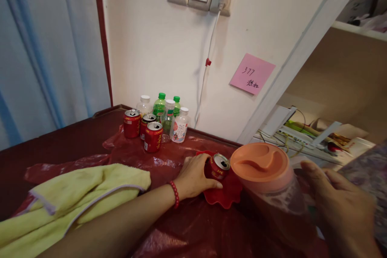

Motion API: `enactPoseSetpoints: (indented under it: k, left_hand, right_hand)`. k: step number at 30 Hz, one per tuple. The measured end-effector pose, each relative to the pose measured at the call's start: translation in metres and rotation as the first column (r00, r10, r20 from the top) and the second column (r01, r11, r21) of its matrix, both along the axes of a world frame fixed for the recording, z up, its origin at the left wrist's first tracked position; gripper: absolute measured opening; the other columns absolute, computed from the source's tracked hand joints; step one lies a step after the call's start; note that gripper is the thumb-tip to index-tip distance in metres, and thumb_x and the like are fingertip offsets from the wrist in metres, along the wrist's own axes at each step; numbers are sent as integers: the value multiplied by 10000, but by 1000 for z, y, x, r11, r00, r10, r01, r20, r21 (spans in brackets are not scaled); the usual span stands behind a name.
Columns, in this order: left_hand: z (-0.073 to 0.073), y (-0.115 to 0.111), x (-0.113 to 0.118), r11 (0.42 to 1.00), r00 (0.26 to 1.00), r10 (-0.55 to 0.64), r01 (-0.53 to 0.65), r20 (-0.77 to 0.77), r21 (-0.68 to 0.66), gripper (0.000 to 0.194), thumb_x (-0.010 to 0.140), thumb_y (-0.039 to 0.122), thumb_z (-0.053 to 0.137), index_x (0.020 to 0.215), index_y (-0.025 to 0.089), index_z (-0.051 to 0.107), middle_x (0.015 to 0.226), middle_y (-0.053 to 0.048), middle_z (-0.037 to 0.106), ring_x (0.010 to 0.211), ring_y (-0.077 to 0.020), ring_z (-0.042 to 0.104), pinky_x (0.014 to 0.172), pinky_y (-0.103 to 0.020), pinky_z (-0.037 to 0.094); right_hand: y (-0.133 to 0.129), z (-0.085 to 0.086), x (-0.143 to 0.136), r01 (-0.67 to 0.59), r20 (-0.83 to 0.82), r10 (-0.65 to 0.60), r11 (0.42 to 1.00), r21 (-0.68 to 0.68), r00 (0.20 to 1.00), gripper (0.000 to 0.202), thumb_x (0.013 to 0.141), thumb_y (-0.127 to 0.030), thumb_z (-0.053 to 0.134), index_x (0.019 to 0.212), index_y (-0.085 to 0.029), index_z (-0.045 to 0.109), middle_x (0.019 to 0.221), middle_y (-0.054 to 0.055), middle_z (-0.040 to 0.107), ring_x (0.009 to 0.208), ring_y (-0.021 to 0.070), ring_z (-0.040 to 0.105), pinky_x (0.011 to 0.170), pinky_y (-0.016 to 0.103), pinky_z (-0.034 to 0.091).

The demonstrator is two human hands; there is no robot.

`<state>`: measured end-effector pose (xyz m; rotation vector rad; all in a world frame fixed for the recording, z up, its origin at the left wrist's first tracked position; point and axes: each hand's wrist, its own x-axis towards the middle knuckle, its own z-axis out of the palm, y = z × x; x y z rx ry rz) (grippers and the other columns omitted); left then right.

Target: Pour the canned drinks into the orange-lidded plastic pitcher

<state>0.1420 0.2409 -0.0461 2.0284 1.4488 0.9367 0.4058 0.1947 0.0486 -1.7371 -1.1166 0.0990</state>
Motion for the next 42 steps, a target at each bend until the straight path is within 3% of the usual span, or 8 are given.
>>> enactPoseSetpoints:
  k: [24,34,42]
  left_hand:
    - [-5,1,0,1000,1000,16,-16,-11,22,711,623,518,930,1199,229,629,1179,-65,731,1075,-357,658,953,-502,452]
    - [-3,1,-1,1000,1000,9,-9,-4,3,710,632,514,925,1208,227,625,1197,-65,728,1089,-349,652,974,-498,446]
    - [-1,-1,-1,1000,1000,10,-10,-7,-4,709,626,523,925,1202,231,629,1185,-64,729,1082,-345,655,973,-484,448]
  right_hand:
    - [-3,2,3,41,53,-38,998,-49,998,469,752,-701,592,811,-243,678,641,-21,579,722,233,552,596,293,395]
    - [-1,0,7,16,-30,-16,1000,3,999,451,725,-672,645,840,-238,696,680,-18,616,738,233,558,606,300,409]
    - [-1,0,9,16,-3,-16,1000,17,1000,452,740,-662,654,849,-226,706,660,-18,606,736,240,556,619,300,412]
